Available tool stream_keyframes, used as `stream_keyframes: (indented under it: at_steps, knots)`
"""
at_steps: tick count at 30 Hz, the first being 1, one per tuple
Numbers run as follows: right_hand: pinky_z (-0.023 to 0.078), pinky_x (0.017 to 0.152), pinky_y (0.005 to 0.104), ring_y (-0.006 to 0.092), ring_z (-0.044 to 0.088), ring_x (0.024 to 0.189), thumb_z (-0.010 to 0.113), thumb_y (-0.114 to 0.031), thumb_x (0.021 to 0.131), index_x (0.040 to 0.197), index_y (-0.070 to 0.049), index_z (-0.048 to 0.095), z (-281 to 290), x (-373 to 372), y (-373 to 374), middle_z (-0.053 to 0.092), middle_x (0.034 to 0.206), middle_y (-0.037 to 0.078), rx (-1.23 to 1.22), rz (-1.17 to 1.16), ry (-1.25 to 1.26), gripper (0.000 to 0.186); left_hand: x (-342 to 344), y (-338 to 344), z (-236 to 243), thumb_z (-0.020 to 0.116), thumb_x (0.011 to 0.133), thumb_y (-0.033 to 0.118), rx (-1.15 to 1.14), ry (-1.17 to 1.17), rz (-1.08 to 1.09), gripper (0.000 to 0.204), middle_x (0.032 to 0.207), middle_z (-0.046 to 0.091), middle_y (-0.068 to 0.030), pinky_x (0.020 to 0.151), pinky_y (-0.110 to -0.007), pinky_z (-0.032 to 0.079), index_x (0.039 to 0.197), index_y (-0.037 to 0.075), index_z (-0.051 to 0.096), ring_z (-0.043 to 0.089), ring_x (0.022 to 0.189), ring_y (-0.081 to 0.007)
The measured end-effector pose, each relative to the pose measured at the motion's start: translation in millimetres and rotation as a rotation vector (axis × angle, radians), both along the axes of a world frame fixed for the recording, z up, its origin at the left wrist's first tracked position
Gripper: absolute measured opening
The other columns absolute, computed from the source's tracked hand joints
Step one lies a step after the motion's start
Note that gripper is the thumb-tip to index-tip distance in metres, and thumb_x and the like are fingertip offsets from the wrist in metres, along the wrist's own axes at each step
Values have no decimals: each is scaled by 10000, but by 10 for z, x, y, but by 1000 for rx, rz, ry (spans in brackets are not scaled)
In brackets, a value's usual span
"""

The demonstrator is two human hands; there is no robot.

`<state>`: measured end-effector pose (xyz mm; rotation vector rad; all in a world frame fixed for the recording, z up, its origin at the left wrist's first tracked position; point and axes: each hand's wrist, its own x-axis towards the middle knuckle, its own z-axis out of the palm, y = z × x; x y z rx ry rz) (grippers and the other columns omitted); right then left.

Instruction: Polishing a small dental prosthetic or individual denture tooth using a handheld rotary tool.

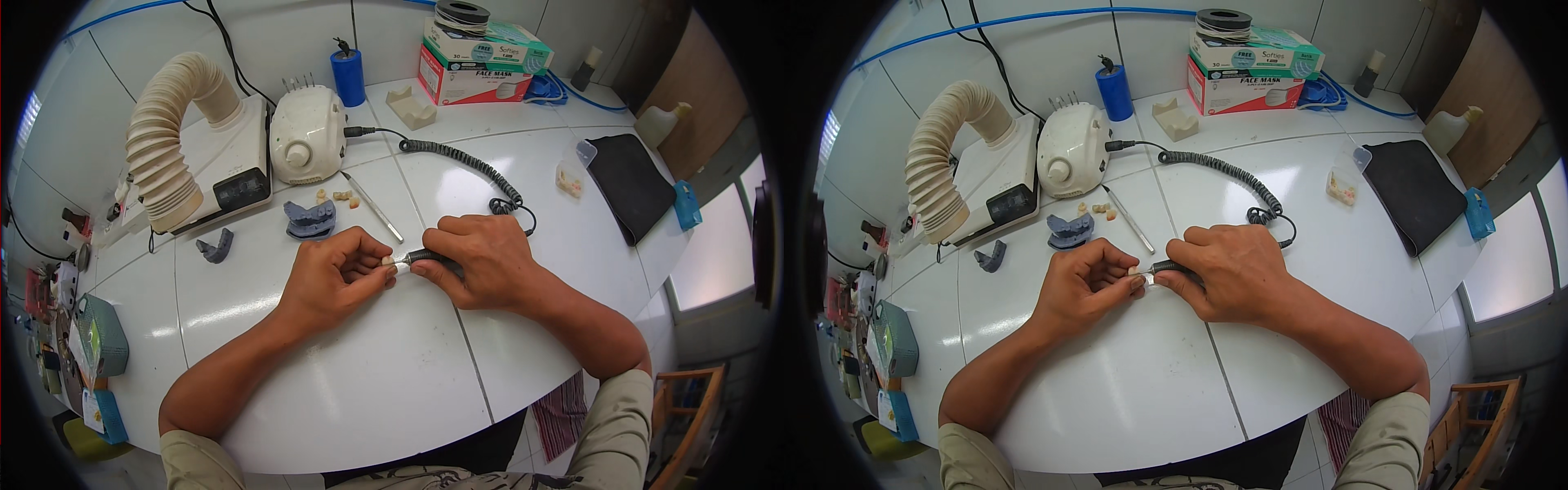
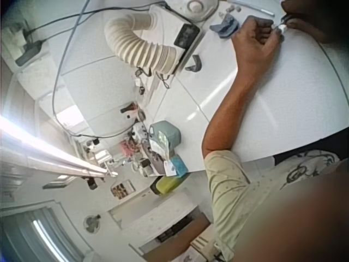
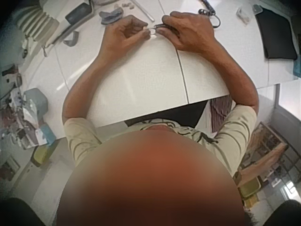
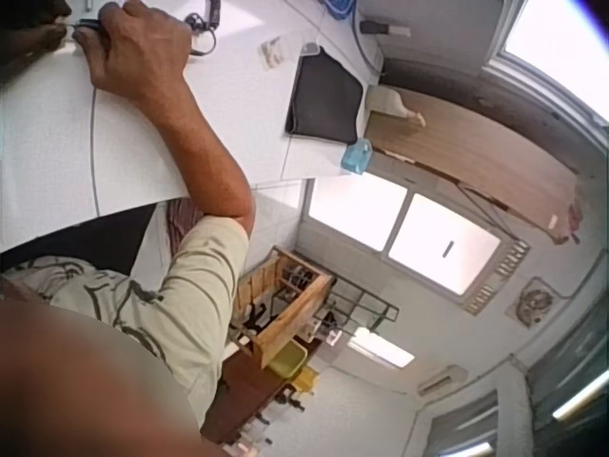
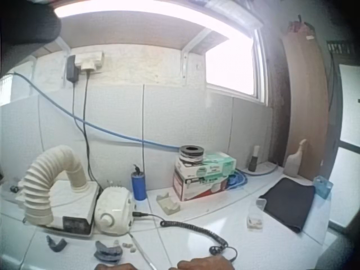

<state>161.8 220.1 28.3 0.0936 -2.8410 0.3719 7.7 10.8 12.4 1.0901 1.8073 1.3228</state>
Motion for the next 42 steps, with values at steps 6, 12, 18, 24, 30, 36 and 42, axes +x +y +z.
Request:
stream_keyframes:
  at_steps: [6,12,18,24,30,36,42]
  knots:
    - [482,529,420,273,666,618,709,-418,1024,888,-108,699,-4,-1,17,635,738,50,-5,-5,22,339,-7,5,-1,751,1013,15,2,0,-2,169,1026,789,-147,893,-276,648,1127,-81,671,798,973,-178]
    - [475,537,430,294,645,600,708,-415,1024,872,-83,688,27,6,87,635,741,70,-89,-62,42,365,-20,-27,19,776,1011,39,19,26,-10,179,1034,789,-120,923,-289,634,1124,-57,676,784,991,-162]
    - [486,557,437,309,648,610,706,-429,1024,885,-89,700,-16,-3,130,649,754,71,-151,-73,5,368,-71,-23,-79,791,1002,46,22,15,-19,197,1045,790,-113,924,-285,624,1141,-49,688,778,988,-151]
    - [482,549,432,288,654,620,715,-436,1018,906,-105,712,17,-4,47,645,765,55,-97,-64,-23,350,-72,-55,-57,777,1004,22,25,-56,1,218,1062,791,-124,936,-294,631,1184,-65,691,780,1008,-166]
    - [466,523,400,242,649,622,748,-419,999,905,-110,709,-8,-30,68,615,754,35,-62,-50,3,325,-87,-43,-36,733,1018,-12,-3,-84,3,205,1095,792,-151,958,-300,641,1205,-83,685,785,1048,-188]
    - [442,506,390,229,613,591,787,-392,965,889,-106,684,24,-39,71,586,733,32,-66,-47,21,313,-71,-32,-29,747,1003,9,-13,-218,47,248,1104,808,-142,935,-284,639,1234,-77,720,789,1035,-170]
    - [458,509,383,218,637,606,790,-417,964,897,-115,698,32,-38,77,597,730,23,-44,-38,-7,323,-94,-58,-13,689,1038,-16,-57,-174,-16,260,1135,796,-166,897,-295,655,1289,-83,686,792,1082,-215]
